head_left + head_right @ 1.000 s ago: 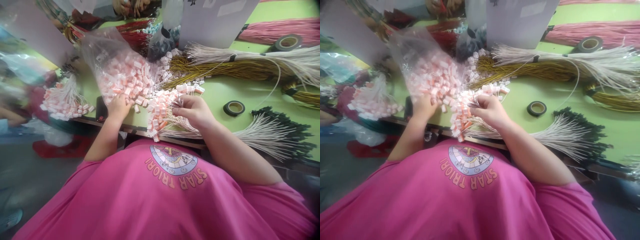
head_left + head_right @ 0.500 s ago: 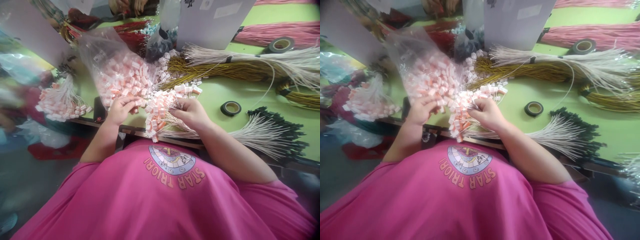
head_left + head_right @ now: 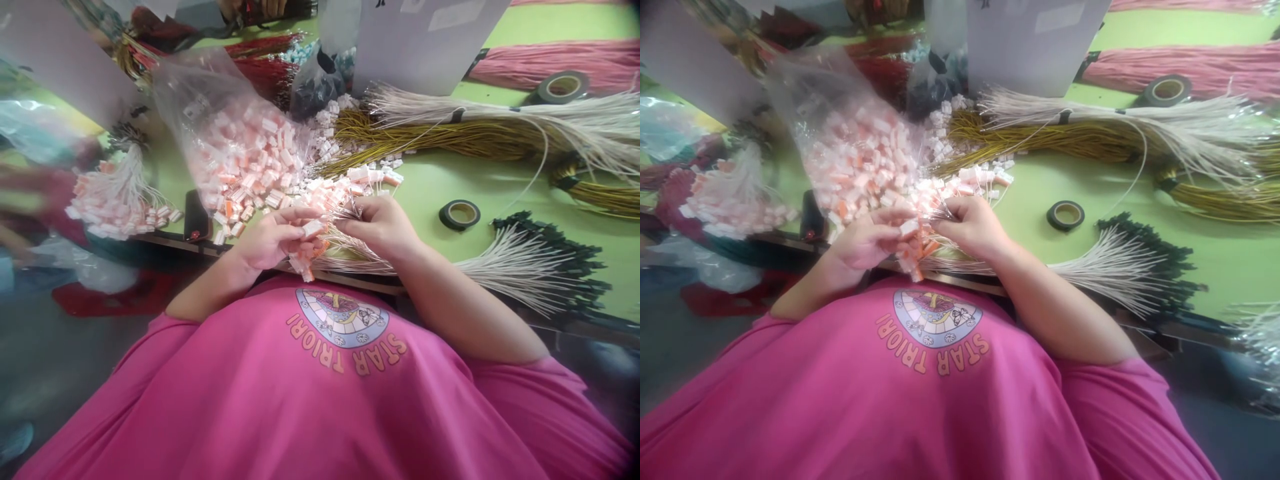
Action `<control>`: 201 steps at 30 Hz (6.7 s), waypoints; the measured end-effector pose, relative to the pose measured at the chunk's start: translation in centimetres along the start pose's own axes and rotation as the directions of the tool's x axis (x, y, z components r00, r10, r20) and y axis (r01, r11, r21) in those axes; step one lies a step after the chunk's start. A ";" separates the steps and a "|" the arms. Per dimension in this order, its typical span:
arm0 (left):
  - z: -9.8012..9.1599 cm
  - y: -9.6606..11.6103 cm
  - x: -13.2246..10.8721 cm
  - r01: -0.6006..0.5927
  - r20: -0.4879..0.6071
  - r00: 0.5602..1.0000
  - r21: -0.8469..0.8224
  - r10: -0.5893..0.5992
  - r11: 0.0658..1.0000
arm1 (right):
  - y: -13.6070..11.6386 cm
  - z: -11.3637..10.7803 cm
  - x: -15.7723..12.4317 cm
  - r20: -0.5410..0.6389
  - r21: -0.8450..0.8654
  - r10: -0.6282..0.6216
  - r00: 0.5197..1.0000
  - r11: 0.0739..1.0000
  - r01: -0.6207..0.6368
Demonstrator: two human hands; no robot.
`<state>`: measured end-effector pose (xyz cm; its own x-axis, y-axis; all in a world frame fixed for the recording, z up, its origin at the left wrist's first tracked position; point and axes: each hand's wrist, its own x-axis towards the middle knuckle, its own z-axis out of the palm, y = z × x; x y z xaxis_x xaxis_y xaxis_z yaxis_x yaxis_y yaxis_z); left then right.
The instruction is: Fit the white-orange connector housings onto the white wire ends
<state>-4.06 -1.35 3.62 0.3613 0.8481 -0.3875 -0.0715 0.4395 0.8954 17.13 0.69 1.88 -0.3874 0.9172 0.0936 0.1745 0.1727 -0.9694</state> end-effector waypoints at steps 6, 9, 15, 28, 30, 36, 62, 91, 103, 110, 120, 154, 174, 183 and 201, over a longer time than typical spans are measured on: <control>0.8 -0.7 0.4 -0.116 -0.001 0.993 0.045 0.116 0.992 | 0.0 0.6 -0.2 -0.041 -0.020 -0.030 0.999 0.999 0.029; 1.3 -0.9 0.6 -0.192 -0.032 0.979 0.148 0.199 0.970 | -0.2 0.7 -0.3 -0.038 -0.032 -0.027 0.999 0.999 0.026; 1.9 -0.7 0.7 -0.172 -0.062 0.979 0.239 0.192 0.956 | -0.5 0.7 -0.5 -0.073 -0.097 -0.012 0.997 0.995 0.005; 2.9 -0.6 0.0 -0.068 -0.174 0.971 0.466 0.166 0.882 | 0.1 1.4 -0.5 -0.115 -0.369 -0.090 0.989 0.929 0.041; 3.1 -0.7 -0.1 -0.031 -0.165 0.979 0.458 0.119 0.889 | 0.3 1.5 -0.5 -0.098 -0.367 -0.087 0.991 0.929 0.045; 2.9 -0.7 -0.3 -0.071 -0.144 0.979 0.438 0.148 0.896 | 0.2 1.3 -0.2 -0.067 -0.306 0.002 0.998 0.952 -0.023; -9.4 -2.7 2.2 -0.083 0.102 0.867 0.995 0.488 -0.061 | 1.1 0.0 0.3 -0.021 0.215 0.002 1.000 0.977 0.003; 1.7 -0.5 0.2 -0.157 -0.069 0.979 0.344 0.192 0.926 | -0.7 1.1 -0.7 -0.152 -0.270 -0.043 0.987 0.963 0.000; 2.7 -0.2 0.0 -0.160 -0.136 0.960 0.450 0.244 0.879 | -0.3 1.5 -0.9 -0.143 -0.418 -0.133 0.981 0.906 0.062; 3.0 -0.2 0.1 -0.154 -0.163 0.953 0.462 0.254 0.873 | -0.2 1.5 -0.6 -0.127 -0.360 -0.072 0.989 0.933 0.021; 1.9 -0.2 -0.2 -0.250 -0.036 0.934 0.648 0.356 0.719 | -0.2 1.0 -0.4 -0.018 -0.289 -0.040 0.999 0.957 0.033; 0.7 -0.3 1.0 -0.242 -0.038 0.963 0.312 0.266 0.919 | -0.4 0.8 -0.5 -0.178 -0.158 -0.091 0.980 0.985 0.062; 3.3 0.0 0.0 -0.123 -0.129 0.971 0.452 0.202 0.883 | 0.1 1.5 -0.8 -0.116 -0.423 -0.152 0.982 0.902 0.090; 0.7 -0.5 -0.3 -0.373 0.079 0.857 0.777 0.510 0.506 | 0.0 0.8 -0.2 -0.013 -0.296 -0.094 0.995 0.951 0.086; -9.2 -1.9 1.8 0.067 -0.135 0.775 0.989 0.617 0.133 | -0.3 0.5 -0.1 -0.153 0.030 0.002 0.988 1.000 0.003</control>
<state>-11.87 2.04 -0.78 0.1100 0.9687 0.2227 0.9341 -0.1774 0.3100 16.65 0.41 2.01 -0.2438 0.9617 0.1255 0.1462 0.1644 -0.9755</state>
